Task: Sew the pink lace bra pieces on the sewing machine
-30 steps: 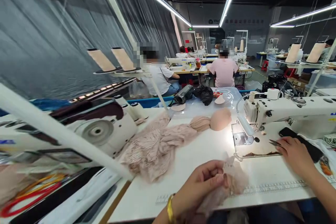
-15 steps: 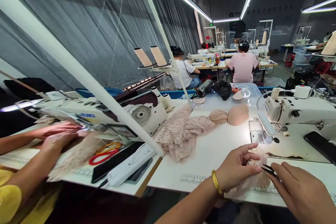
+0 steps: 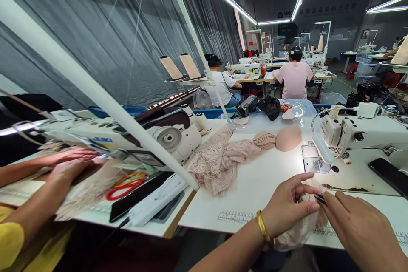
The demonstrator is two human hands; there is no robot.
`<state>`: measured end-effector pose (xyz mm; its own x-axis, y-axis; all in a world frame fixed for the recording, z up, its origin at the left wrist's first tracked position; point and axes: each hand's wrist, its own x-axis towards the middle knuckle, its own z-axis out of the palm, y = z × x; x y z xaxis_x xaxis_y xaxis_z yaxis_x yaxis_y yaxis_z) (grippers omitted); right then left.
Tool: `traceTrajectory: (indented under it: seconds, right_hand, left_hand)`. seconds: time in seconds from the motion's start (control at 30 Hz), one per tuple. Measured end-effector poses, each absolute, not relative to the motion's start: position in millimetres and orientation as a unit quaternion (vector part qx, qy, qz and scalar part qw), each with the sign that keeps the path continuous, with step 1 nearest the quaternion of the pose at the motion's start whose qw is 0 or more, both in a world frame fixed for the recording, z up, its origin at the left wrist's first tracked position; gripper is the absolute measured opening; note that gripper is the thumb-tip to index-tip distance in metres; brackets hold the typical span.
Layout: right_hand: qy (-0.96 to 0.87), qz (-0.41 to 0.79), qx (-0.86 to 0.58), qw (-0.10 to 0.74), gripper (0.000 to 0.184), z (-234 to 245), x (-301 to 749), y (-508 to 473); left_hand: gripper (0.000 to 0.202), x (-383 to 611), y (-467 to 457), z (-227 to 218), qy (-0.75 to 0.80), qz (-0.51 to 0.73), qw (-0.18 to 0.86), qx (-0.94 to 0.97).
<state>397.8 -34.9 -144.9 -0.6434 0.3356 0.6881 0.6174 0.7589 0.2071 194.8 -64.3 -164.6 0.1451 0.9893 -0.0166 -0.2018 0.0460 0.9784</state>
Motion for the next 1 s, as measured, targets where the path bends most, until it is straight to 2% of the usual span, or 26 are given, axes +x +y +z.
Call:
traceTrajectory:
  seconds: [0.37, 0.5, 0.57, 0.73, 1.0]
  right_hand:
    - [-0.881, -0.200, -0.269, 0.335, 0.033, -146.4, 397.3, -35.1]
    - [-0.871, -0.204, -0.281, 0.347, 0.031, -147.9, 398.0, -33.8]
    - [-0.869, -0.203, -0.288, 0.348, 0.031, -149.5, 398.8, -32.6]
    - [-0.870, -0.187, -0.288, 0.355, 0.034, -152.7, 403.9, -31.5]
    - [-0.883, -0.203, -0.270, 0.325, 0.031, -154.3, 407.0, -30.7]
  left_hand:
    - [0.084, 198.7, -66.7, -163.9, 0.426, 0.500, 0.586, 0.474]
    - [0.070, 198.1, -66.5, -161.0, 0.464, 0.517, 0.564, 0.446]
    - [0.065, 196.8, -66.2, -158.8, 0.454, 0.521, 0.585, 0.425]
    - [0.074, 195.1, -66.4, -154.6, 0.421, 0.526, 0.636, 0.377]
    - [0.082, 196.9, -64.7, -158.7, 0.450, 0.525, 0.598, 0.405]
